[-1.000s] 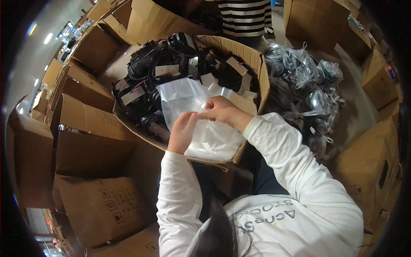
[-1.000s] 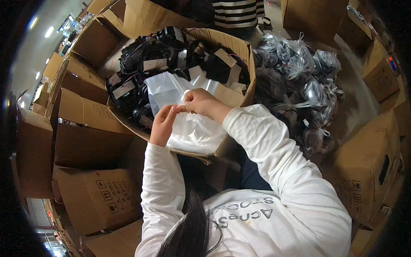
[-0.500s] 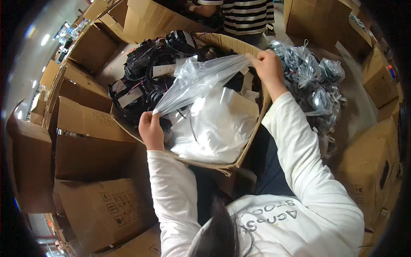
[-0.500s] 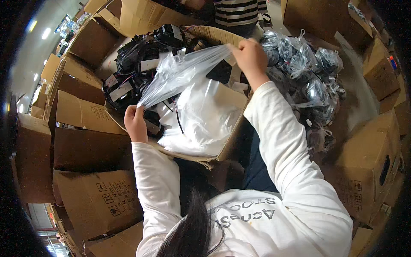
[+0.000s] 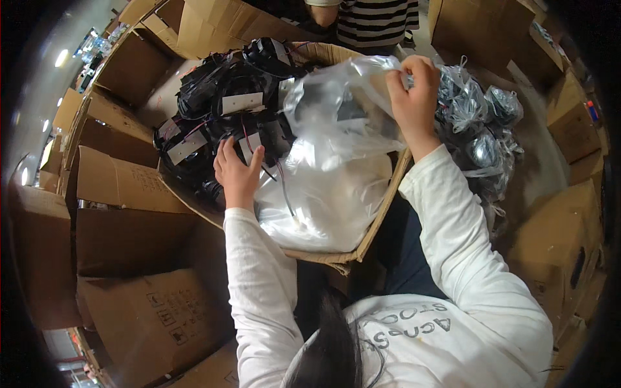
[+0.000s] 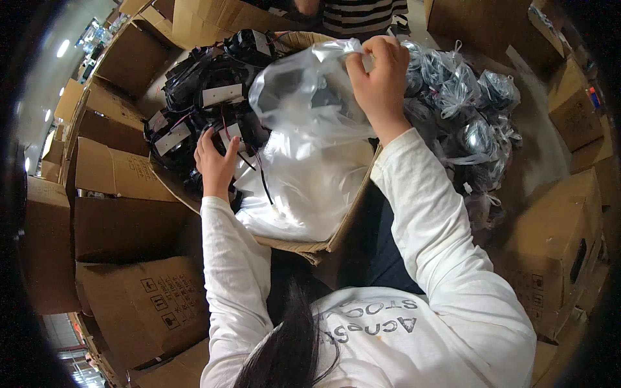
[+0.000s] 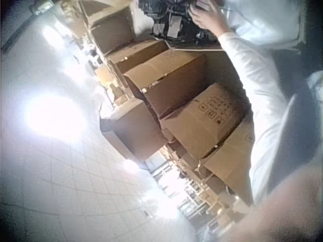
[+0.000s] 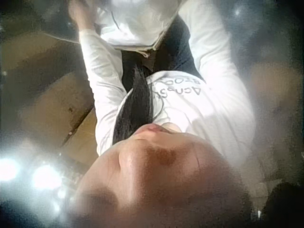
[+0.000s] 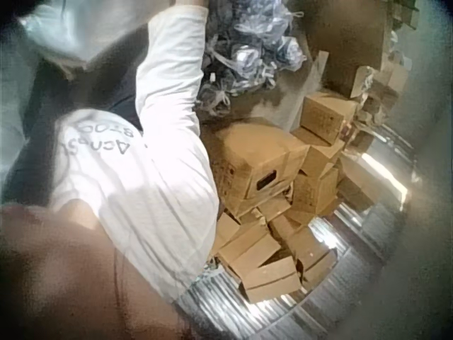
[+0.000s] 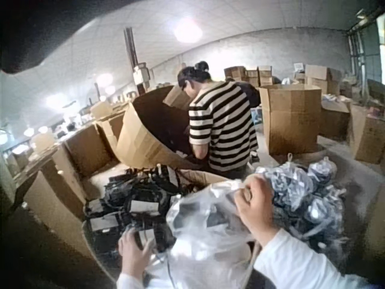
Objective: Packing plastic headlamp components into individual plastic bags.
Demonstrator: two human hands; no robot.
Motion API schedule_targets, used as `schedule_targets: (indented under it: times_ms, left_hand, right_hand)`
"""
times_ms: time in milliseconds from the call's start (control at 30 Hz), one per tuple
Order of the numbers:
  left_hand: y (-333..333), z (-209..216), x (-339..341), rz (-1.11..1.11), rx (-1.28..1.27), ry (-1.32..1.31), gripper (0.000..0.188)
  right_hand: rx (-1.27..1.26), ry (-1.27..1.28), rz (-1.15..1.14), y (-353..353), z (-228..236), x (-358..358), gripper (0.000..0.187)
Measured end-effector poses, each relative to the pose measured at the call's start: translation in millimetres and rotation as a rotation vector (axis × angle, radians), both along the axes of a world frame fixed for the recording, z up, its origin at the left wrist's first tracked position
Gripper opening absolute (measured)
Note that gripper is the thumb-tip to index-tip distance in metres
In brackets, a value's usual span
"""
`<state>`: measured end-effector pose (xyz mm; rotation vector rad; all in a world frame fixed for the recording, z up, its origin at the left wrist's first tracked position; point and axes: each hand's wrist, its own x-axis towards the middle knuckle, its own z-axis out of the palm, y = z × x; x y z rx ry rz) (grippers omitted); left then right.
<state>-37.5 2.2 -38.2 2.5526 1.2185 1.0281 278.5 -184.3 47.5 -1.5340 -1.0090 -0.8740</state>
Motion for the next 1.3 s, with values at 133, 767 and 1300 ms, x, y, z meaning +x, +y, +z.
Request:
schedule_targets:
  times_ms: [133, 767, 1300]
  left_hand:
    - [16, -10, 4, 0.266, -0.069, 0.216, 0.104]
    - [-2, 42, 23, 0.265, -0.086, 0.399, 0.098]
    - [-113, 142, -31, 0.106, 0.360, 0.205, 0.060]
  right_hand:
    - [-0.186, 0.135, 0.465, -3, -8, -49, 0.013]
    - [-0.174, 0.898, 0.816, 7, -64, -77, 0.037]
    - [-0.137, 1.576, 1.146, -39, -42, -105, 0.027]
